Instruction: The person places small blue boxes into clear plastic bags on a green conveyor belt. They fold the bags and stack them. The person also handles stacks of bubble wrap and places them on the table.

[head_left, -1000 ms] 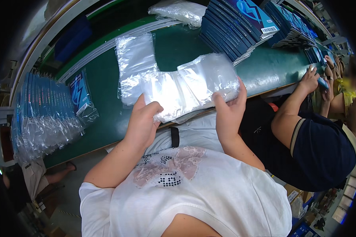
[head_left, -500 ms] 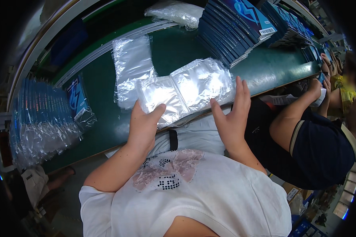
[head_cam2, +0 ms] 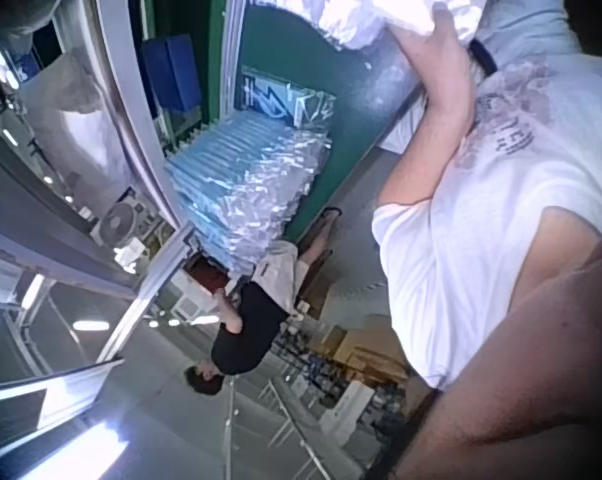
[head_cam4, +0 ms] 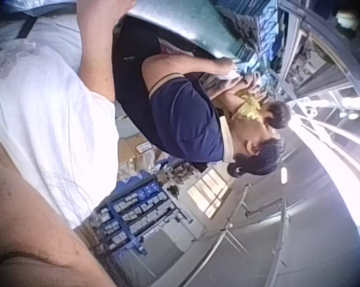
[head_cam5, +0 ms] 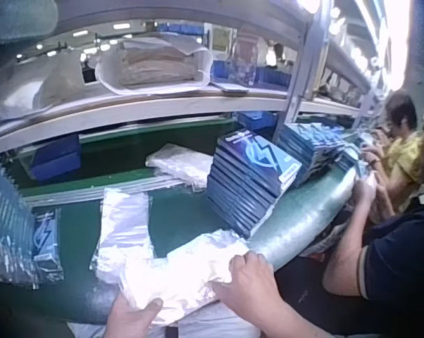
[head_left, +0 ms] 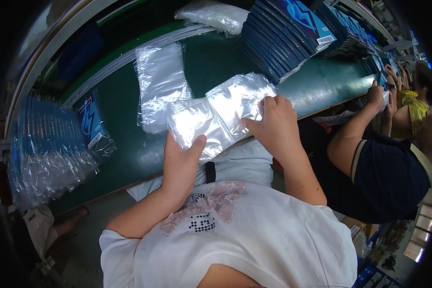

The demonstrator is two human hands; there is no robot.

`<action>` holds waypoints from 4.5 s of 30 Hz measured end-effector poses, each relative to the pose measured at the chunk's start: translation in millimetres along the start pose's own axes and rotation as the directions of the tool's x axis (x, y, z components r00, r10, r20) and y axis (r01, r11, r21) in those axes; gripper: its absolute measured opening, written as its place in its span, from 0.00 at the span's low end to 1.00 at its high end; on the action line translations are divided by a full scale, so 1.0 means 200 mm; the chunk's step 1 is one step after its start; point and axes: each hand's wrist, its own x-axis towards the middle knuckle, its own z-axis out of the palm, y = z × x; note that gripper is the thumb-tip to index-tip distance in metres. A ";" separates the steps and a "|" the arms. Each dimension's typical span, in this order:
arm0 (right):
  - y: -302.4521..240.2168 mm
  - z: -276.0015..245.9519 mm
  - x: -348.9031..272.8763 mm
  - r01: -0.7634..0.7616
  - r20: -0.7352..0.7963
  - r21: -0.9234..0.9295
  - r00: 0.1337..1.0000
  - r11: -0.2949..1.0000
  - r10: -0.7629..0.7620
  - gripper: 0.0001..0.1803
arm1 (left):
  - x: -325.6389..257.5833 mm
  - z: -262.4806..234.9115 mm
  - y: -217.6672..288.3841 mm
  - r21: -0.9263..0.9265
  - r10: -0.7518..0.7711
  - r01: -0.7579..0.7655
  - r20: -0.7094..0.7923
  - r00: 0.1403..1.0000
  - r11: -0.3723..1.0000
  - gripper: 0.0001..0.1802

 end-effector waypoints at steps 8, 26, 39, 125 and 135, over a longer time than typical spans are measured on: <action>-0.02 0.04 0.04 0.105 -0.062 0.185 0.994 0.977 -0.095 0.14 | 0.00 0.01 0.02 -0.094 -0.013 0.014 0.018 1.000 0.995 0.23; -0.19 0.04 -0.22 0.547 -0.175 0.673 0.772 0.498 -0.611 0.17 | 0.02 -0.05 0.02 -0.235 -0.090 0.100 0.054 0.995 0.967 0.19; 0.00 0.08 -0.10 0.211 -0.460 0.105 0.877 0.972 -0.140 0.18 | 0.01 0.00 0.06 -0.122 -0.049 0.050 0.013 0.999 0.991 0.22; -0.43 0.43 0.25 0.358 -0.122 0.654 0.919 0.667 -0.374 0.32 | 0.50 -0.50 0.11 0.723 0.520 -0.394 0.056 0.852 0.567 0.36; -0.62 0.27 0.96 0.574 -0.327 0.443 0.818 0.688 -0.472 0.26 | 0.26 -0.47 0.15 0.673 0.628 -0.443 -0.042 0.777 0.592 0.43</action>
